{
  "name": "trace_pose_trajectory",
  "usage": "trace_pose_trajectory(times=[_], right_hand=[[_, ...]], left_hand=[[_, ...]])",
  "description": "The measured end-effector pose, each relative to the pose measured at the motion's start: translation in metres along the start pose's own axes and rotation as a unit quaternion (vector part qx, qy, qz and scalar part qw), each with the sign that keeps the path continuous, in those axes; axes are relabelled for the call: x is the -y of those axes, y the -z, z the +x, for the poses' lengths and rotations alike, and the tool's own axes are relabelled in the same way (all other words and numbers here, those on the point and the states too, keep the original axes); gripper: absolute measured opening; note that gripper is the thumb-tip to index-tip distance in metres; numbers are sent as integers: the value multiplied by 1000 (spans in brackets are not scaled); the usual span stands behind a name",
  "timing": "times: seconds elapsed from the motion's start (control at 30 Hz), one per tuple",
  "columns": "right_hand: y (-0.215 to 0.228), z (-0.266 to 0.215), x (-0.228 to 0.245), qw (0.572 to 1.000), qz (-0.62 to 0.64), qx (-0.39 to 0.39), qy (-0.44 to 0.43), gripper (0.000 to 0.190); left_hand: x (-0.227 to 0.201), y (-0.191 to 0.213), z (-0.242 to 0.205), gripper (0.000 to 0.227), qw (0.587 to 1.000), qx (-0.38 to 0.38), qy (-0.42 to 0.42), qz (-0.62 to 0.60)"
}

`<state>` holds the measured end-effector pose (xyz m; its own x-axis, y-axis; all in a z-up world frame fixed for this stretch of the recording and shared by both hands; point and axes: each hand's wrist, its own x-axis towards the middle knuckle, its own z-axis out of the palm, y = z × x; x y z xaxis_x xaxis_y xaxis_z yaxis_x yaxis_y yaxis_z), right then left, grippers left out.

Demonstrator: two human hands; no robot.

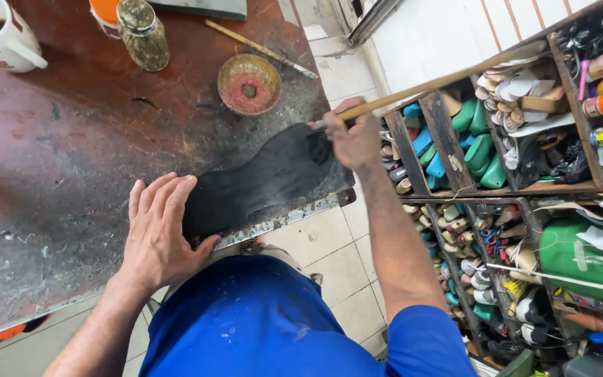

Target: The person applies a dark liquid to a black shoe sole using a brush, repeatedly dipping the brush into a container on the workbench. They then place the treated sole onto a white surface with other soles and return to the workbench to continue the process.

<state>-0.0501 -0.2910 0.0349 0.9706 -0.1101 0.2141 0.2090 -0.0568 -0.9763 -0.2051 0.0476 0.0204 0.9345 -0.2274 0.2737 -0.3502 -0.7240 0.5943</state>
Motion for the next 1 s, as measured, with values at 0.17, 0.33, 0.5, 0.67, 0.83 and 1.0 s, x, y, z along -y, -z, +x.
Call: trace_pose_trajectory(times=[0.17, 0.33, 0.5, 0.67, 0.83, 1.0], right_hand=[[25, 10, -14, 988, -148, 8, 45, 14], [34, 10, -24, 989, -140, 5, 45, 16], [63, -7, -39, 988, -153, -31, 1, 16], [49, 11, -26, 989, -137, -34, 43, 14], [62, -22, -27, 979, -182, 2, 90, 15], [47, -33, 3, 978, -184, 71, 70, 13]], left_hand=[[1, -3, 0, 111, 1000, -5, 21, -14], [0, -1, 0, 110, 1000, 6, 19, -6], [1, -3, 0, 108, 1000, 7, 25, 4], [-4, 1, 2, 107, 1000, 16, 22, 11], [-2, -3, 0, 106, 999, 21, 30, 12], [-4, 1, 1, 103, 999, 28, 24, 13]])
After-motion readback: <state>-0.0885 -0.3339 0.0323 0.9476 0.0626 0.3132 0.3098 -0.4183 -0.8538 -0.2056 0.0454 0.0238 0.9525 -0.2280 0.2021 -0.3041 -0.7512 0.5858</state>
